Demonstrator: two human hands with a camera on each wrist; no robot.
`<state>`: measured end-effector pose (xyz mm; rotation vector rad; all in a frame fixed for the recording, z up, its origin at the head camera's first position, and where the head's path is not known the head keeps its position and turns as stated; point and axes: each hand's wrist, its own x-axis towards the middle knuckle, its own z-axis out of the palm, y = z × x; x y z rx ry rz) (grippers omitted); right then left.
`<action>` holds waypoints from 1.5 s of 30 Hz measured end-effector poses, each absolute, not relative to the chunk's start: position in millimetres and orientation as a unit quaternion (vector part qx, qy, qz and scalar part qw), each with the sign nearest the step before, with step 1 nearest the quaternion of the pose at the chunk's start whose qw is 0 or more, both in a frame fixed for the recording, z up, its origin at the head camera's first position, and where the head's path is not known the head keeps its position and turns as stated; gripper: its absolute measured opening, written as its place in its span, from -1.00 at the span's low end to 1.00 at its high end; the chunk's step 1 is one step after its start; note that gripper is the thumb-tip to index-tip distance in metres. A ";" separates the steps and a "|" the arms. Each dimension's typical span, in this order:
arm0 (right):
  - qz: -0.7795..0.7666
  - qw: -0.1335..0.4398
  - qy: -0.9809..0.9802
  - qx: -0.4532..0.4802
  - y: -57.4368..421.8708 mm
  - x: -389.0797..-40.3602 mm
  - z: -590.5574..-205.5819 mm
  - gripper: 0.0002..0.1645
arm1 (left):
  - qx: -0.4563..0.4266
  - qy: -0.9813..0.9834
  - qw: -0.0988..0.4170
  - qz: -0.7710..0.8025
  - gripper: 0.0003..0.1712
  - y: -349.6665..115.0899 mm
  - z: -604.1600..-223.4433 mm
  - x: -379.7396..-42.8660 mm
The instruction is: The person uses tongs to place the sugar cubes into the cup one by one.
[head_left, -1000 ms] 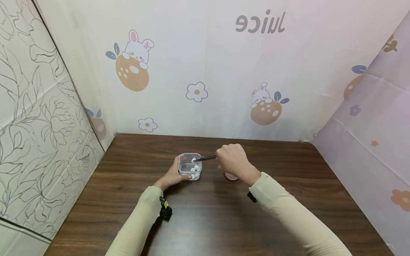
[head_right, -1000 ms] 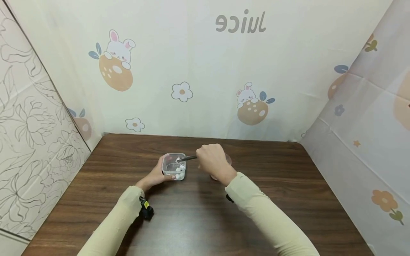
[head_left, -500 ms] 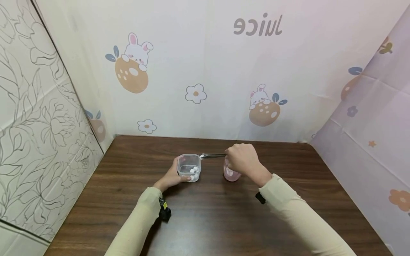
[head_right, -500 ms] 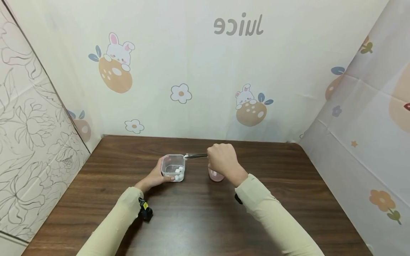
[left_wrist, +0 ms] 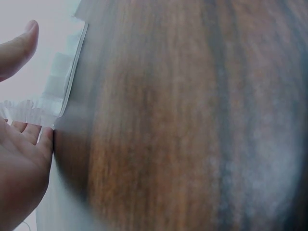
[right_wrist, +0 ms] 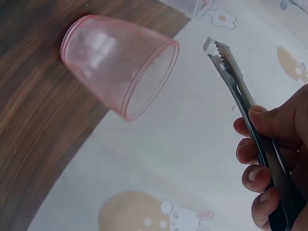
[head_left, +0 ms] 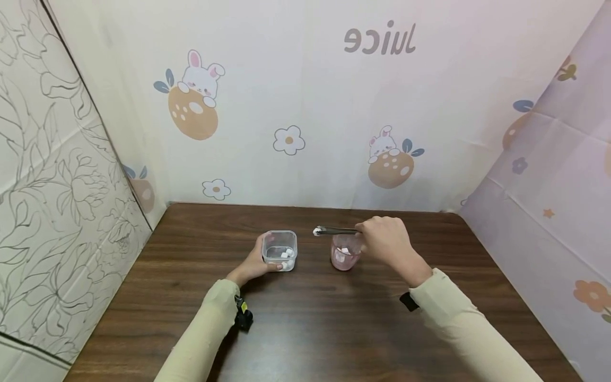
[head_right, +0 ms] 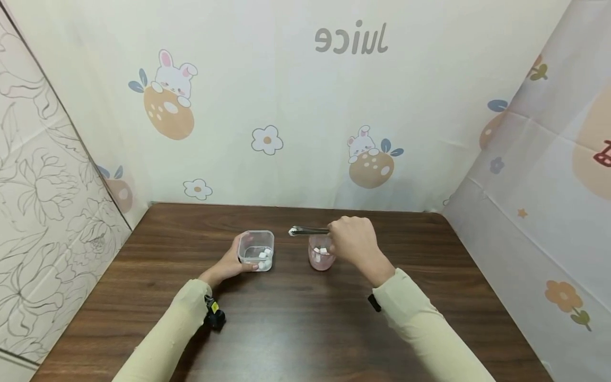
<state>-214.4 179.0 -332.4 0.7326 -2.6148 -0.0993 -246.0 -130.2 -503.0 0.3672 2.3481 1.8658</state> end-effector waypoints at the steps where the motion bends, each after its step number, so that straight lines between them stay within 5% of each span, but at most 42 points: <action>1: -0.036 0.210 -0.941 0.262 182.1 -213.6 -332.4 -0.75 | 0.124 0.775 0.059 0.617 0.10 -130.3 -503.2 -245.5; 16: -0.045 0.186 -0.953 0.235 218.1 -198.7 -337.2 -0.62 | 0.129 0.778 0.057 0.612 0.11 -131.8 -504.0 -246.8; 27: -0.051 0.174 -0.954 0.238 231.6 -200.9 -345.4 -0.84 | 0.123 0.782 0.057 0.609 0.10 -130.8 -500.8 -246.1; 38: -0.081 0.170 -0.943 0.273 228.6 -208.7 -350.5 -0.40 | 0.135 0.774 0.070 0.614 0.05 -128.5 -473.9 -227.4; 45: -0.117 0.162 -0.942 0.270 218.1 -214.7 -340.7 -0.46 | 0.128 0.779 0.056 0.612 0.09 -130.2 -500.3 -244.8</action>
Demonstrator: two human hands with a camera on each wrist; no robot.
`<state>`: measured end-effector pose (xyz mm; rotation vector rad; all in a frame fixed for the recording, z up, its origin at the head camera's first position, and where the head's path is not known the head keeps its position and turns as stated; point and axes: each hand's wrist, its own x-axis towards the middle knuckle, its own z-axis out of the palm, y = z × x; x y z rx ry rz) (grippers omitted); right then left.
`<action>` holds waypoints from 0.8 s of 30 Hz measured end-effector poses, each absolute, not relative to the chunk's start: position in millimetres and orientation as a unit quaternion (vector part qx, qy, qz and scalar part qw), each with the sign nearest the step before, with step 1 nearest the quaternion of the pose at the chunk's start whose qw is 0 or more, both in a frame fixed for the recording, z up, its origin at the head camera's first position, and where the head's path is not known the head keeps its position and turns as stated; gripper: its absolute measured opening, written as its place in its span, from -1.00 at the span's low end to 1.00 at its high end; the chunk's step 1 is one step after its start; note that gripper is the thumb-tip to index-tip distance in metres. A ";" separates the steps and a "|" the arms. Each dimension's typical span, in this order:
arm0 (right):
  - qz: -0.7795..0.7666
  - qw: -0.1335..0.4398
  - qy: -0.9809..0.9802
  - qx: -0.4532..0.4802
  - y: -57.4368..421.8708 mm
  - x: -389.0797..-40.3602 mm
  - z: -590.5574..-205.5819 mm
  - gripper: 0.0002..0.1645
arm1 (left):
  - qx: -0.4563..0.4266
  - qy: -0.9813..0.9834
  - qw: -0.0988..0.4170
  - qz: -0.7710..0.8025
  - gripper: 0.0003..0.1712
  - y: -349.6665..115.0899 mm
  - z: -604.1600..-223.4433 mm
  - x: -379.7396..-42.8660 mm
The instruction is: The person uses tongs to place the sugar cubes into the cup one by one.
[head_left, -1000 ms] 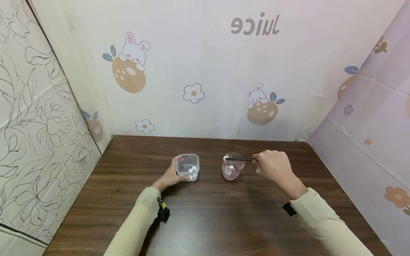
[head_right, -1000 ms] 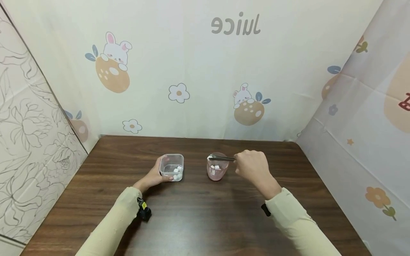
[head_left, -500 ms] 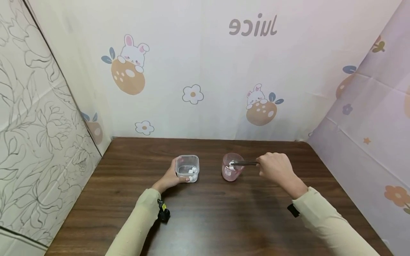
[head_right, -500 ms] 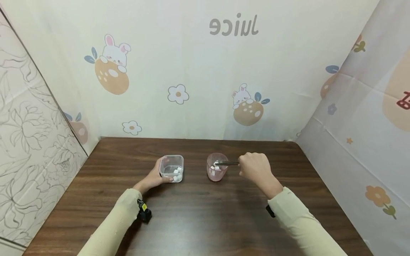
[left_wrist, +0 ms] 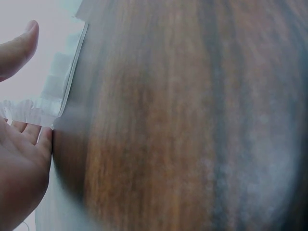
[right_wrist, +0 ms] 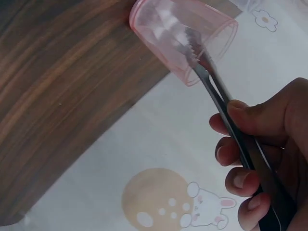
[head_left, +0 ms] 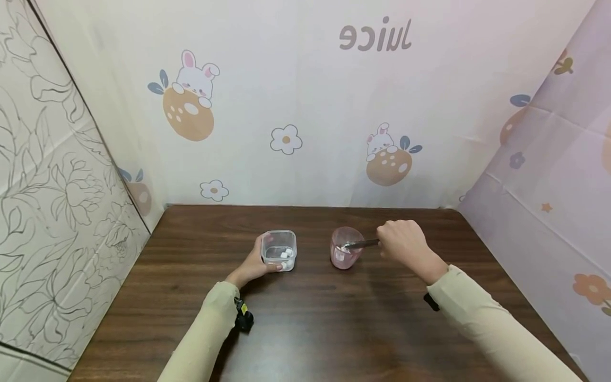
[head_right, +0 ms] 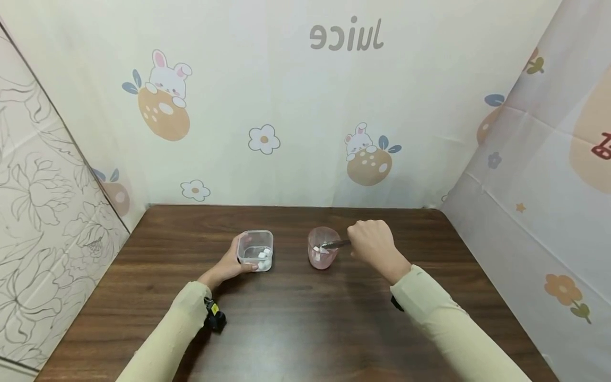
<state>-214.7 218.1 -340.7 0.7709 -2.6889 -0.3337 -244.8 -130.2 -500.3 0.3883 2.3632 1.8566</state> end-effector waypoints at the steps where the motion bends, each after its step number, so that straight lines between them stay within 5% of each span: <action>1: -0.123 0.156 -0.943 0.268 216.4 -216.2 -340.0 -0.48 | 0.126 0.778 0.057 0.612 0.10 -130.6 -503.3 -246.6; 24: -0.164 0.143 -0.935 0.281 189.8 -231.5 -342.2 -0.51 | 0.152 0.766 0.061 0.621 0.07 -131.4 -484.2 -237.6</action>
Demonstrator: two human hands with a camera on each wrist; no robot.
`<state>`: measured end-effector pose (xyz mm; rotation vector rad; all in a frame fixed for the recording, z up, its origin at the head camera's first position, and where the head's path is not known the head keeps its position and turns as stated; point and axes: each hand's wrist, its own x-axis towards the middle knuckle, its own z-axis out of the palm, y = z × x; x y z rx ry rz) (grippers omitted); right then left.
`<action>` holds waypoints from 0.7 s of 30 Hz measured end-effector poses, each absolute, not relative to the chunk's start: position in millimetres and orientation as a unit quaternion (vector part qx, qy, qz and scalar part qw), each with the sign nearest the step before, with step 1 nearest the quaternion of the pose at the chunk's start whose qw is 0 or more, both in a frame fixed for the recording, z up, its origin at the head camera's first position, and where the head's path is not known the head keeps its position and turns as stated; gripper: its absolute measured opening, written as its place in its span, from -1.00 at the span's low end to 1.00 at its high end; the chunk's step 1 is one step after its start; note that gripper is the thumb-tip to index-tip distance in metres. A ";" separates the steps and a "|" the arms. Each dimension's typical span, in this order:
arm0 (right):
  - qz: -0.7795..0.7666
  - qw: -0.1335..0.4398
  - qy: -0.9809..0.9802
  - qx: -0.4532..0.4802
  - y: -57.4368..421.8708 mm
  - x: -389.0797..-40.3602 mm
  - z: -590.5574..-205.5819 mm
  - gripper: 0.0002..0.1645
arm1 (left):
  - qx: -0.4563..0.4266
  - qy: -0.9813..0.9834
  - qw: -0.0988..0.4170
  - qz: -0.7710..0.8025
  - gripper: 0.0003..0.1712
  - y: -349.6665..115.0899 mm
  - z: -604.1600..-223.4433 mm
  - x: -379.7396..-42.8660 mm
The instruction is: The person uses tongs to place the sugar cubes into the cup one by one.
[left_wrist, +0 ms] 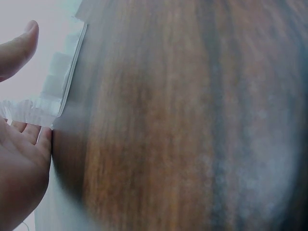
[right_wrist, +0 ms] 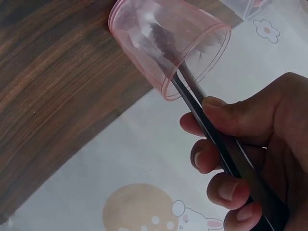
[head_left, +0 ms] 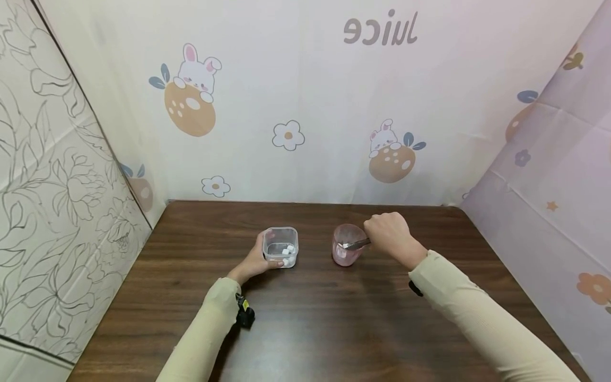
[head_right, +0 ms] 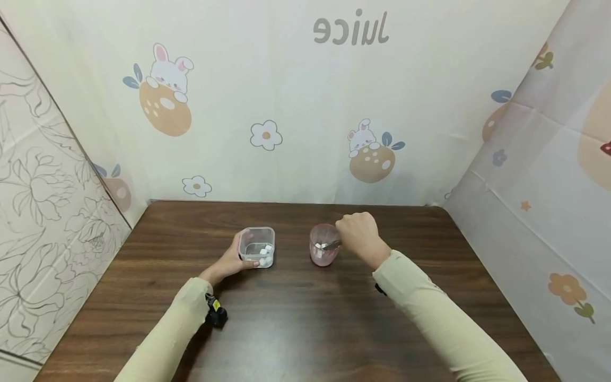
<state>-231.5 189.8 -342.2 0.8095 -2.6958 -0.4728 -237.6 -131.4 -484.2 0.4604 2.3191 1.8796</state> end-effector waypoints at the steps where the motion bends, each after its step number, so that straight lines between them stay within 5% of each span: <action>1: -0.164 0.143 -0.935 0.281 189.4 -231.9 -341.8 -0.51 | 0.152 0.764 0.063 0.624 0.07 -131.1 -482.4 -237.6; 21: -0.165 0.147 -0.933 0.284 187.7 -231.9 -345.9 -0.52 | 0.129 0.772 0.057 0.620 0.12 -131.3 -506.2 -247.7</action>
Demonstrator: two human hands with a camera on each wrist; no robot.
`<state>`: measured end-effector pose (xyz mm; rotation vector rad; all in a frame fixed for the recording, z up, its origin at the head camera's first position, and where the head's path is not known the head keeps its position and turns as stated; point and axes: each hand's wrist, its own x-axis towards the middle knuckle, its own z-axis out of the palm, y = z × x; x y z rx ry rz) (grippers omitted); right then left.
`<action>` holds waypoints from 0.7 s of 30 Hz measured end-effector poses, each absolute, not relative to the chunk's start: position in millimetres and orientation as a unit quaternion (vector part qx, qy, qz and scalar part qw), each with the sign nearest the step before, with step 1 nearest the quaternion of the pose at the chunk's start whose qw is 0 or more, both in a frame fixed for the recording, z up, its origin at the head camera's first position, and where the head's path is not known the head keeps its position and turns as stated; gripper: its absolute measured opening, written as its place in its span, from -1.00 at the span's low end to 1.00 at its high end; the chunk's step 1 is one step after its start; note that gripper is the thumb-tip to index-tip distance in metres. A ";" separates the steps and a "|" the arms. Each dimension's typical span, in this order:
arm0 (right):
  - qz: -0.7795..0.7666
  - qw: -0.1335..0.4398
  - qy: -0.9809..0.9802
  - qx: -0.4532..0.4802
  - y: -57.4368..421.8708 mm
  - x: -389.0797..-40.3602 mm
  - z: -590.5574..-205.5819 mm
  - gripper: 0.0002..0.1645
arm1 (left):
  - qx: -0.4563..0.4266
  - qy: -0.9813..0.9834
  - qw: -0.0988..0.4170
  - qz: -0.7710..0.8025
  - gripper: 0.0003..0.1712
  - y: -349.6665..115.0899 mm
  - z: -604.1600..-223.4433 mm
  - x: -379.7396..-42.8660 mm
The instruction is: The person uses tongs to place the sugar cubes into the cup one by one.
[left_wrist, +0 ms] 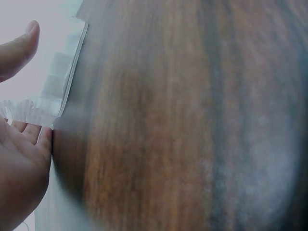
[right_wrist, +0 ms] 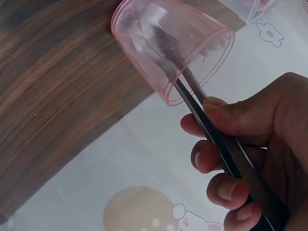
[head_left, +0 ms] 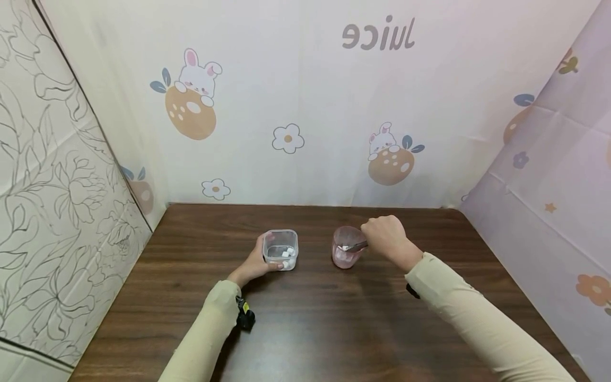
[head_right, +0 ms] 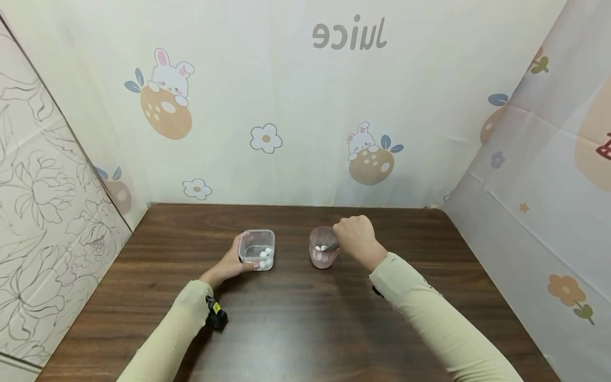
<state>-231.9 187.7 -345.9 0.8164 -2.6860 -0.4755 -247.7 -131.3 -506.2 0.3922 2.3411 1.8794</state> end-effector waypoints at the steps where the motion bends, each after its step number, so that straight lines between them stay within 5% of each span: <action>1: -0.164 0.148 -0.933 0.285 188.1 -232.0 -346.0 -0.53 | 0.127 0.772 0.058 0.621 0.12 -131.1 -506.1 -247.6; 21: -0.108 0.164 -0.945 0.260 203.7 -217.6 -317.5 -0.46 | 0.132 0.777 0.052 0.613 0.09 -128.3 -499.6 -243.0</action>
